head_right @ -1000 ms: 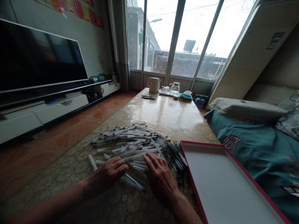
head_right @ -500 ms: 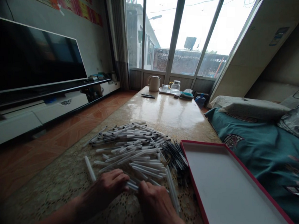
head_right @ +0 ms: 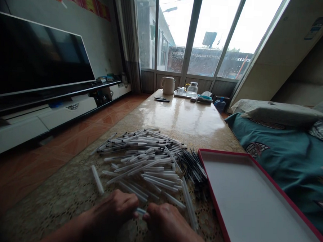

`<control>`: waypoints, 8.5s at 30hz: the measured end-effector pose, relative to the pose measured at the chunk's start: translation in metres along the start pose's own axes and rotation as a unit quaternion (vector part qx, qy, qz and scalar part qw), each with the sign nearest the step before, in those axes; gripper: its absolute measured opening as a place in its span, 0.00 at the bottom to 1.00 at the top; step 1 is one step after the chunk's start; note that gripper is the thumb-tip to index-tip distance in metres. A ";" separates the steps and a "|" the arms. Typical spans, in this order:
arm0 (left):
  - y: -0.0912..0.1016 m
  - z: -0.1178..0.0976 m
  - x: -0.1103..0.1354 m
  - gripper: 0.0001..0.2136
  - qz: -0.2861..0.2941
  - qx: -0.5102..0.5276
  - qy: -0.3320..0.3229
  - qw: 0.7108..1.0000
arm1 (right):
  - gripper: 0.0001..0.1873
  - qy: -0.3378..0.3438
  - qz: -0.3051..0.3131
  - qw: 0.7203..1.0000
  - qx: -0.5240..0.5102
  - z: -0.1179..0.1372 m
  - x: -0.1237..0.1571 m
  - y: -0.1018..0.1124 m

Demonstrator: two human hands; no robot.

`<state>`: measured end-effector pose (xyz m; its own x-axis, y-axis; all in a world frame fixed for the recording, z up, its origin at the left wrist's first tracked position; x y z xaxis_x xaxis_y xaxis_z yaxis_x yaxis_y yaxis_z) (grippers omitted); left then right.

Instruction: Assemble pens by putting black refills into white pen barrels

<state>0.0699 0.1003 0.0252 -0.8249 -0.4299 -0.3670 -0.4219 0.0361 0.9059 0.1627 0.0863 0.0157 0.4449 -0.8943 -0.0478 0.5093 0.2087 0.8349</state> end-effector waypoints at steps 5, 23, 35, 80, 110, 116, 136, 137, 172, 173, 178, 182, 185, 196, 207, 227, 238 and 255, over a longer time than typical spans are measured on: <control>-0.005 0.011 -0.003 0.15 0.035 0.135 0.058 0.989 | 0.07 0.066 -0.077 0.984 0.148 0.013 0.002 -0.003; 0.024 0.058 0.001 0.17 -0.162 0.140 0.266 0.940 | 0.14 -0.045 -0.226 0.973 0.016 -0.019 0.000 0.043; -0.009 0.035 -0.001 0.17 -0.092 0.610 0.387 0.686 | 0.15 0.007 -0.141 0.964 -0.225 0.016 -0.011 0.023; -0.024 0.064 0.029 0.18 -0.322 0.635 0.475 0.517 | 0.20 -0.114 -0.216 0.946 -0.215 -0.039 0.002 0.019; -0.021 0.063 0.029 0.18 -0.328 0.629 0.478 0.517 | 0.17 -0.109 -0.233 0.938 -0.231 -0.039 0.002 0.020; -0.022 0.064 0.028 0.16 -0.326 0.631 0.470 0.525 | 0.22 -0.099 -0.234 0.939 -0.231 -0.038 0.002 0.020; -0.026 0.067 0.033 0.18 -0.343 0.641 0.478 0.493 | 0.19 -0.144 -0.238 0.867 -0.414 -0.043 0.004 0.015; -0.026 0.068 0.035 0.18 -0.349 0.642 0.481 0.485 | 0.18 -0.139 -0.248 0.859 -0.426 -0.044 0.005 0.018; 0.006 0.079 0.035 0.36 -0.326 0.513 0.476 0.636 | 0.18 -0.214 -0.426 0.878 0.040 -0.095 0.038 0.086; 0.007 0.081 0.036 0.38 -0.336 0.502 0.473 0.641 | 0.17 -0.208 -0.417 0.884 0.033 -0.094 0.036 0.082; 0.020 0.083 0.045 0.32 -0.383 0.444 0.466 0.662 | 0.16 -0.201 -0.399 0.894 0.015 -0.094 0.033 0.073; 0.044 0.074 0.036 0.20 -0.315 0.396 0.458 0.731 | 0.15 -0.194 -0.389 0.901 0.011 -0.092 0.031 0.071; 0.063 0.076 0.025 0.12 -0.199 0.298 0.439 0.824 | 0.15 -0.193 -0.384 0.903 0.008 -0.090 0.030 0.070; 0.073 0.153 0.027 0.08 -0.050 -0.176 0.379 0.907 | 0.15 -0.173 -0.364 0.915 -0.003 -0.086 0.027 0.067; 0.104 0.096 0.049 0.08 -0.107 -0.107 0.348 0.925 | 0.15 -0.155 -0.356 0.921 -0.022 -0.074 0.025 0.066; 0.134 0.110 0.051 0.09 -0.144 -0.106 0.403 0.897 | 0.15 -0.110 -0.364 0.925 -0.018 -0.060 0.023 0.070; 0.041 0.040 0.078 0.04 -0.063 0.051 0.385 0.919 | 0.13 -0.100 -0.360 0.927 -0.018 -0.057 0.023 0.070; 0.060 0.067 0.035 0.08 -0.054 0.032 0.317 0.946 | 0.13 -0.091 -0.369 0.925 -0.019 -0.056 0.023 0.071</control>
<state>-0.0095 0.1481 0.0527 -0.3932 -0.8884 -0.2369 -0.5293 0.0081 0.8484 0.2509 0.1028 0.0433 -0.1636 -0.8503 -0.5003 0.6509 -0.4741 0.5929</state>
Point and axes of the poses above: each hand's wrist, its own x-axis away from the middle knuckle, its own y-axis out of the back of the hand, z = x × y, the point moved 9 cm from there along -x, towards the middle knuckle, and after that the axes turned 4 degrees about -z, right-handed, at the moved point
